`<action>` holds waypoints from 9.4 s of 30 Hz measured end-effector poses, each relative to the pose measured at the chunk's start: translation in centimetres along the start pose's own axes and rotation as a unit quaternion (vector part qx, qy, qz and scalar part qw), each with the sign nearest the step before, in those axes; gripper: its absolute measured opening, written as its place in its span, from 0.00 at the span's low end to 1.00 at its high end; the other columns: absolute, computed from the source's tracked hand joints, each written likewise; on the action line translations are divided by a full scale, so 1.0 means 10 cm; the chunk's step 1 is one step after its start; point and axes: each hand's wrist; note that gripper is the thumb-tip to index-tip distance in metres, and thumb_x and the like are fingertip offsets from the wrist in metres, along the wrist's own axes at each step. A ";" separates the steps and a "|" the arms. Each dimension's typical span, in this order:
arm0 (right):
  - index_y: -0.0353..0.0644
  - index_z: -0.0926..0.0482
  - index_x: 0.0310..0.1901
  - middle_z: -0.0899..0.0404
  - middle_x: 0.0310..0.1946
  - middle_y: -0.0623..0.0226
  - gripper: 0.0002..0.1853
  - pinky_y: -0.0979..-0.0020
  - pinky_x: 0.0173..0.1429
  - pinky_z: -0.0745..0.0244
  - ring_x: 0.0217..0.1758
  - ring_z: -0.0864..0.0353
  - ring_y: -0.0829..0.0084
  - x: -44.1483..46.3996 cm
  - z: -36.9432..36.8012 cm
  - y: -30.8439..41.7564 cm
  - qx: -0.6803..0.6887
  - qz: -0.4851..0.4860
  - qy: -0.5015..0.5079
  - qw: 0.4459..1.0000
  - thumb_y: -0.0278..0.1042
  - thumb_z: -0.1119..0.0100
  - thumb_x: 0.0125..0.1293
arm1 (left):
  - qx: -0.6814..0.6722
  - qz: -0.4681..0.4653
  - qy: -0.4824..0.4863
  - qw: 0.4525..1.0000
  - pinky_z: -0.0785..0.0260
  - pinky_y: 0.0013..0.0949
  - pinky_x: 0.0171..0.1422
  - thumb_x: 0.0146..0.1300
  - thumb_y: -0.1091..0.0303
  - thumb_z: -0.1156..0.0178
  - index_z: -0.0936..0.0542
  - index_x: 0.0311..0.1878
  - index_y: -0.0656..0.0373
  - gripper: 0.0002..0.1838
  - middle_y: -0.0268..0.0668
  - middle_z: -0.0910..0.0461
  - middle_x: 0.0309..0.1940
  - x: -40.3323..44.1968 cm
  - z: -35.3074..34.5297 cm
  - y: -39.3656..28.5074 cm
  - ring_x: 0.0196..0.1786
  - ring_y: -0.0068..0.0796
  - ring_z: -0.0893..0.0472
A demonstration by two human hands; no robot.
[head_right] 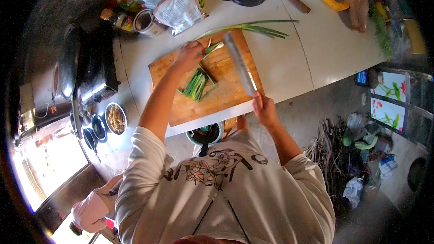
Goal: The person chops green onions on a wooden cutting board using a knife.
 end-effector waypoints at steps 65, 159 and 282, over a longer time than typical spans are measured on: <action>0.35 0.30 0.32 0.37 0.11 0.70 0.21 0.73 0.17 0.41 0.12 0.37 0.79 -0.30 -0.32 -0.01 -0.140 0.120 0.023 0.983 0.46 0.63 0.73 | 0.148 0.230 0.025 0.962 0.40 0.44 0.60 0.47 0.45 0.35 0.37 0.59 0.68 0.43 0.48 0.36 0.51 -1.04 -0.15 -0.89 0.55 0.48 0.35; 0.42 0.28 0.43 0.23 0.24 0.48 0.19 0.51 0.34 0.27 0.29 0.23 0.45 -0.08 -1.04 0.81 -0.415 0.084 0.087 0.902 0.48 0.66 0.71 | 0.121 0.150 -0.099 0.976 0.39 0.41 0.55 0.54 0.68 0.47 0.30 0.51 0.52 0.19 0.35 0.30 0.51 -1.21 -0.53 -0.53 0.55 0.40 0.32; 0.38 0.23 0.40 0.23 0.28 0.44 0.30 0.50 0.38 0.28 0.34 0.23 0.43 -0.16 -0.90 0.86 -0.384 0.038 0.120 0.915 0.57 0.69 0.70 | 0.028 0.101 -0.182 0.978 0.36 0.45 0.56 0.51 0.75 0.41 0.35 0.51 0.56 0.22 0.45 0.33 0.50 -1.45 -0.56 -0.45 0.52 0.49 0.31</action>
Point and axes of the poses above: each hand's wrist, its own x-axis towards the middle knuckle, its own z-axis out of the back of the hand, y = z × x
